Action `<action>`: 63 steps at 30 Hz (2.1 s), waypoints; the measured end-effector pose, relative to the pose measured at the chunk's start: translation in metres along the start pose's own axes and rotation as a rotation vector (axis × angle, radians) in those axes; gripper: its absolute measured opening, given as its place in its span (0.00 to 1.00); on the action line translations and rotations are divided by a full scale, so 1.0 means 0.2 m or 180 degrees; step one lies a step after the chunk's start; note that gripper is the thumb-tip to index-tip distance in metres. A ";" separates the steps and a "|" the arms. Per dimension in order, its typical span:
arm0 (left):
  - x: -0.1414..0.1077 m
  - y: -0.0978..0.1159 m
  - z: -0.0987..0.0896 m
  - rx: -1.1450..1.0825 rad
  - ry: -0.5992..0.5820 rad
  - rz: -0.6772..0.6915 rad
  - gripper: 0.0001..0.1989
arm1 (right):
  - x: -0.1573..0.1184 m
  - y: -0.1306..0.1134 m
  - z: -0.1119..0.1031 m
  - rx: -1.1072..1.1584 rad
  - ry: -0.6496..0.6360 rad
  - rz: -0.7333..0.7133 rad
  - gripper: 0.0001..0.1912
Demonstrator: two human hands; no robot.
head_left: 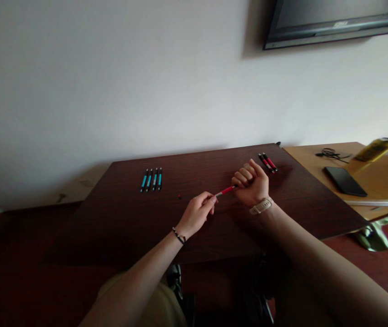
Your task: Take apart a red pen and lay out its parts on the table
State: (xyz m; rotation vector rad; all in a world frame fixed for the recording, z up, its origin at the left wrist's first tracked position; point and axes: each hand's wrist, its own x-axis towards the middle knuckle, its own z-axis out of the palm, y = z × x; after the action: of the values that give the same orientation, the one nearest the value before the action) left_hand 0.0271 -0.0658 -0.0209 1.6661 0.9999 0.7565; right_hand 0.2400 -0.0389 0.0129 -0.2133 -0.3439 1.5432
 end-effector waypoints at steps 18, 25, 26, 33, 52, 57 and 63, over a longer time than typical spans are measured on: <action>-0.11 -0.06 -0.13 0.0050 0.0079 -0.0142 0.20 | 0.00 -0.03 -0.01 -0.0190 -0.0038 -0.0117 0.32; -0.14 -0.08 -0.16 0.0106 0.0107 -0.0164 0.20 | 0.00 -0.06 -0.02 -0.0214 -0.0009 -0.0182 0.31; -0.14 -0.08 -0.16 0.0116 0.0110 -0.0165 0.20 | 0.00 -0.07 -0.02 -0.0226 -0.0008 -0.0196 0.31; -0.15 -0.08 -0.17 0.0132 0.0092 -0.0143 0.19 | 0.00 -0.08 -0.02 -0.0251 0.0035 -0.0257 0.32; -0.13 -0.07 -0.13 0.0014 0.0190 -0.0122 0.20 | 0.04 0.09 -0.04 -0.1541 0.0127 -0.0246 0.31; -0.12 -0.08 -0.12 0.0018 0.0222 -0.0111 0.20 | 0.02 0.15 -0.02 -0.1839 -0.0064 -0.0268 0.33; -0.12 -0.07 -0.10 0.0017 0.0400 -0.0013 0.20 | 0.03 0.14 -0.04 -0.1800 -0.0068 -0.0215 0.32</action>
State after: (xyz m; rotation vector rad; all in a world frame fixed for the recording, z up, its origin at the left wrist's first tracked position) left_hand -0.0036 -0.0760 -0.0281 1.6365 1.0930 0.8650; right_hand 0.2170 -0.0313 -0.0026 -0.6192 -0.7944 1.3529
